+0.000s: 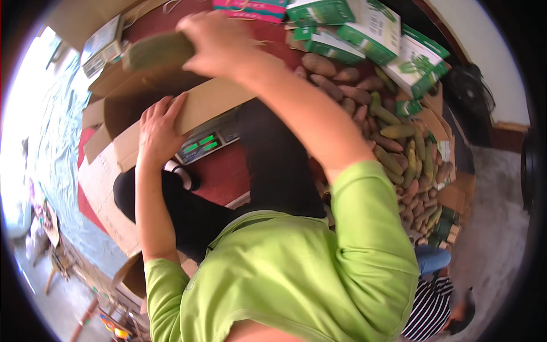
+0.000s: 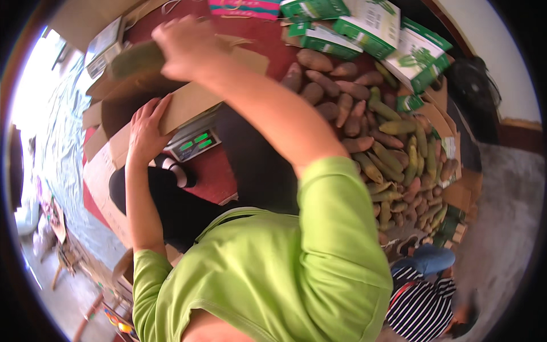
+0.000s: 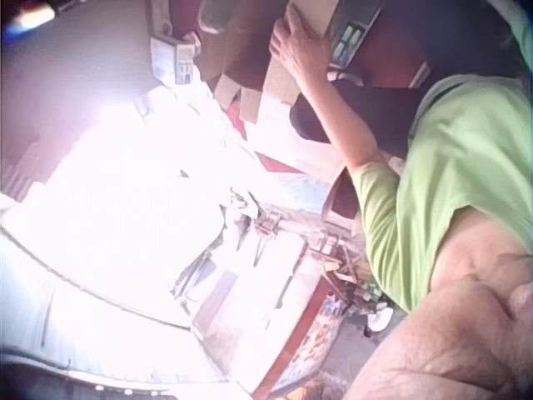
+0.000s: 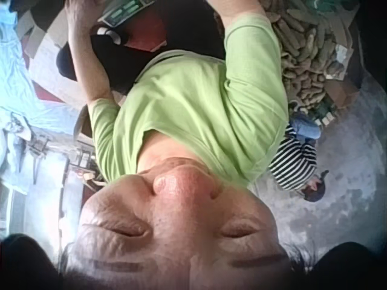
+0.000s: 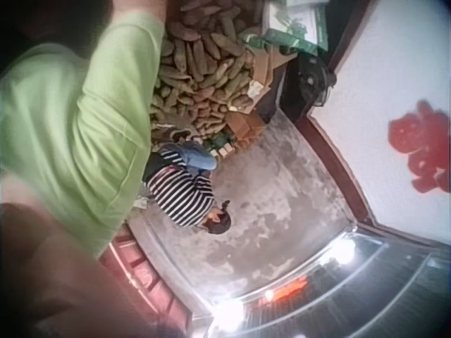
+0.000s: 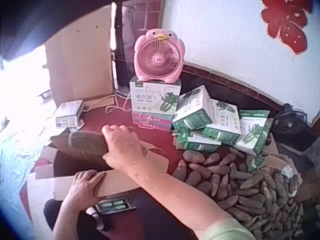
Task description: Sorting vegetables from a large pile on the floor into cardboard boxes on a digital scale.
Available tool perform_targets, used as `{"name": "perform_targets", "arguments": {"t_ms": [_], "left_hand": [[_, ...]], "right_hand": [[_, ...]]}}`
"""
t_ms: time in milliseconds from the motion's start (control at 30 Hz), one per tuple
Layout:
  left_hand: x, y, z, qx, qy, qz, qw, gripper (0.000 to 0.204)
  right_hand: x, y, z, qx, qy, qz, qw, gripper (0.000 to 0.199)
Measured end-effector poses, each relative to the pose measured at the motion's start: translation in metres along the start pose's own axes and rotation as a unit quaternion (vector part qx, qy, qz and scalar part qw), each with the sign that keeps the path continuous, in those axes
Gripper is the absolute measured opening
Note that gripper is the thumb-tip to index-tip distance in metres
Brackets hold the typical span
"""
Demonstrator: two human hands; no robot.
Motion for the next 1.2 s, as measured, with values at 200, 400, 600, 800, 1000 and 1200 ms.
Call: {"name": "perform_targets", "arguments": {"t_ms": [200,400,600,800,1000,1200], "left_hand": [[-0.005,-0.008,0.005,-0.013,-0.022,0.01,1.0,0.077],[-0.009,-0.007,0.003,0.031,0.007,-0.016,0.999,0.071],[0.002,-0.013,0.005,0.013,-0.017,-0.009,1.0,0.076],[-0.004,-0.011,0.007,0.02,-0.016,-0.008,1.0,0.082],[-0.011,-0.011,0.006,0.013,0.005,0.007,1.0,0.081],[-0.011,-0.016,0.007,0.01,-0.009,0.018,1.0,0.081]], "right_hand": [[0.037,-0.076,0.019,0.19,-0.09,0.004,0.978,0.043],[0.048,-0.131,0.018,0.288,-0.134,0.054,0.947,0.043],[0.037,-0.11,0.008,0.221,-0.123,0.213,0.944,0.045],[-0.028,0.004,-0.062,0.022,-0.122,0.376,0.918,0.035],[-0.143,0.026,-0.252,-0.033,-0.415,0.251,0.874,0.027],[-0.202,0.026,-0.556,0.05,-0.638,-0.073,0.765,0.025]]}}
Point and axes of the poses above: each hand's wrist, its own z-axis towards the middle knuckle, its own y-axis out of the back of the hand, x = y × z, the point moved 2 cm from there along z, towards the middle knuckle, and after that the axes turned 7 degrees about -z, right-handed, at the moved point
